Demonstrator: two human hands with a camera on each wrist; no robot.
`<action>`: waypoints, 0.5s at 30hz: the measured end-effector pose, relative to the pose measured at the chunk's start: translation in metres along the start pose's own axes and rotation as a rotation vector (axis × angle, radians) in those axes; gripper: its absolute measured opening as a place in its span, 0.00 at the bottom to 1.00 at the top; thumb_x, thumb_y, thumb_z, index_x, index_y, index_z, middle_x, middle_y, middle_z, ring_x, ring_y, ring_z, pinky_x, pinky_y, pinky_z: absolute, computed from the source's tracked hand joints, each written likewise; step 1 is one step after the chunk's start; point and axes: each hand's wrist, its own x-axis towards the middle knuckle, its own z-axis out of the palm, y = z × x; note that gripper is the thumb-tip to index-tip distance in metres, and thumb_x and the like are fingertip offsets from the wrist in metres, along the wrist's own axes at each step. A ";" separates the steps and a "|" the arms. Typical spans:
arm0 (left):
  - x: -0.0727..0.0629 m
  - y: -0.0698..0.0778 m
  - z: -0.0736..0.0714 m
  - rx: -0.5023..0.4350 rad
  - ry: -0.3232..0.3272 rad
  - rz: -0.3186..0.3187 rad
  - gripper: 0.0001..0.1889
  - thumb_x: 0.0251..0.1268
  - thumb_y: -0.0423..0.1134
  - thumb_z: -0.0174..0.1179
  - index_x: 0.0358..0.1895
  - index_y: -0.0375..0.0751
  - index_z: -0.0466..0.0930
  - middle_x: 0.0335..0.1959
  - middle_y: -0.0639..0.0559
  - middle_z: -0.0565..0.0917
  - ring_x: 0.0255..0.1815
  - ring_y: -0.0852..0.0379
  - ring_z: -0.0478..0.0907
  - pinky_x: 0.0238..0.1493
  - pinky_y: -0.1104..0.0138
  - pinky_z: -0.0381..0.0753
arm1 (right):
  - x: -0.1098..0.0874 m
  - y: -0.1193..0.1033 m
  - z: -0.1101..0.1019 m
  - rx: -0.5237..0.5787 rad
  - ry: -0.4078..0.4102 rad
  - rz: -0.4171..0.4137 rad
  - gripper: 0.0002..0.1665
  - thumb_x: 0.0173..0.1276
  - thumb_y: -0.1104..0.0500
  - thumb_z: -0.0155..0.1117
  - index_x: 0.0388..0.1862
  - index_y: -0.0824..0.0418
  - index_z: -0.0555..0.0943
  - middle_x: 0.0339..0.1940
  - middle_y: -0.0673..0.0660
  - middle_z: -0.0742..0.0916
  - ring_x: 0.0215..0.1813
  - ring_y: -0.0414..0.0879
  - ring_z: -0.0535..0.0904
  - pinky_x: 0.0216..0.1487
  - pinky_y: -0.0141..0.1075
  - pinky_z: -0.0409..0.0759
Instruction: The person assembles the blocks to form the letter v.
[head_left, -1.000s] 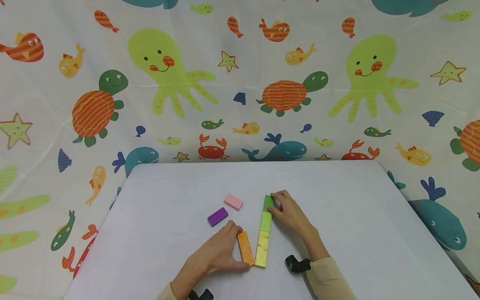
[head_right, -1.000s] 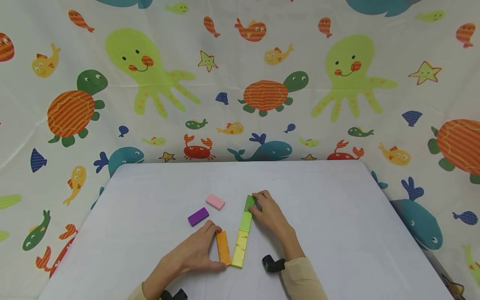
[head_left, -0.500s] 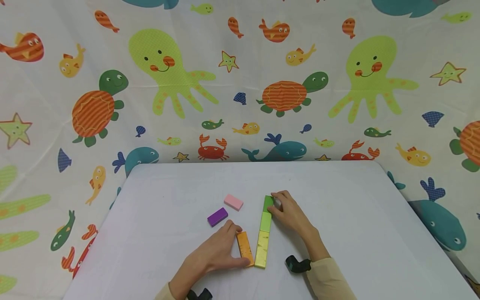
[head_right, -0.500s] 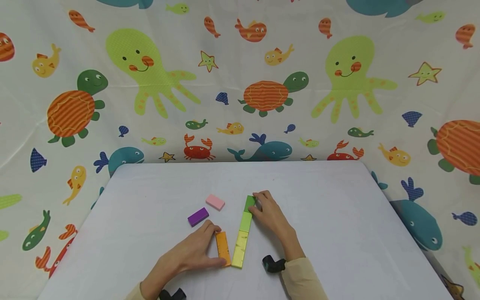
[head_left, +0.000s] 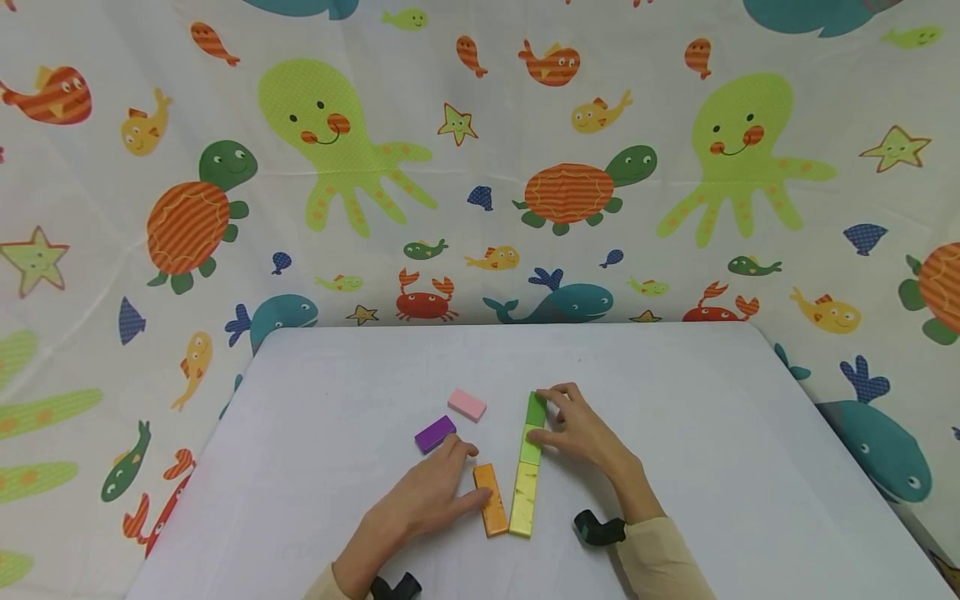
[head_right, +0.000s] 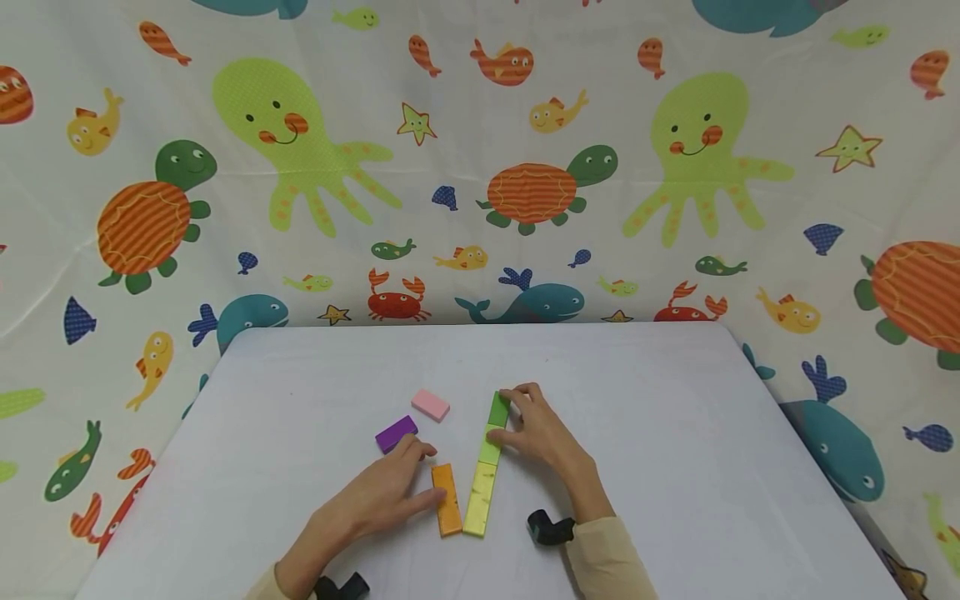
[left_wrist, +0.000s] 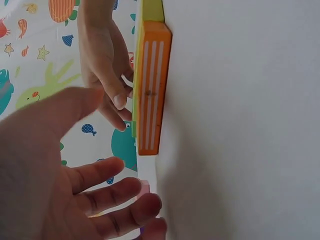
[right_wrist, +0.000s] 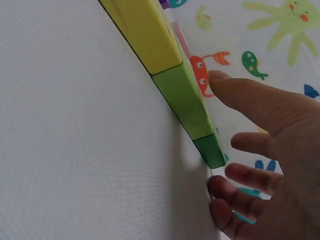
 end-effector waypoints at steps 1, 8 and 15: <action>0.000 0.000 -0.001 -0.001 0.009 -0.008 0.34 0.67 0.64 0.57 0.65 0.43 0.70 0.57 0.50 0.74 0.48 0.59 0.75 0.58 0.58 0.82 | 0.000 -0.001 0.000 0.000 -0.004 0.002 0.45 0.57 0.39 0.76 0.72 0.50 0.72 0.70 0.58 0.69 0.53 0.49 0.78 0.47 0.40 0.82; -0.001 -0.005 -0.006 0.017 0.112 -0.009 0.24 0.74 0.54 0.54 0.63 0.43 0.71 0.57 0.51 0.74 0.44 0.60 0.78 0.50 0.60 0.84 | -0.002 -0.004 -0.001 -0.009 -0.017 -0.015 0.49 0.53 0.39 0.79 0.72 0.51 0.71 0.72 0.60 0.68 0.56 0.52 0.79 0.54 0.47 0.84; 0.000 -0.012 -0.011 0.079 0.214 -0.007 0.17 0.74 0.47 0.56 0.59 0.42 0.75 0.54 0.50 0.76 0.44 0.59 0.79 0.47 0.61 0.85 | -0.005 -0.006 -0.003 -0.019 -0.021 -0.041 0.52 0.51 0.40 0.80 0.73 0.52 0.70 0.72 0.62 0.67 0.56 0.54 0.80 0.57 0.50 0.83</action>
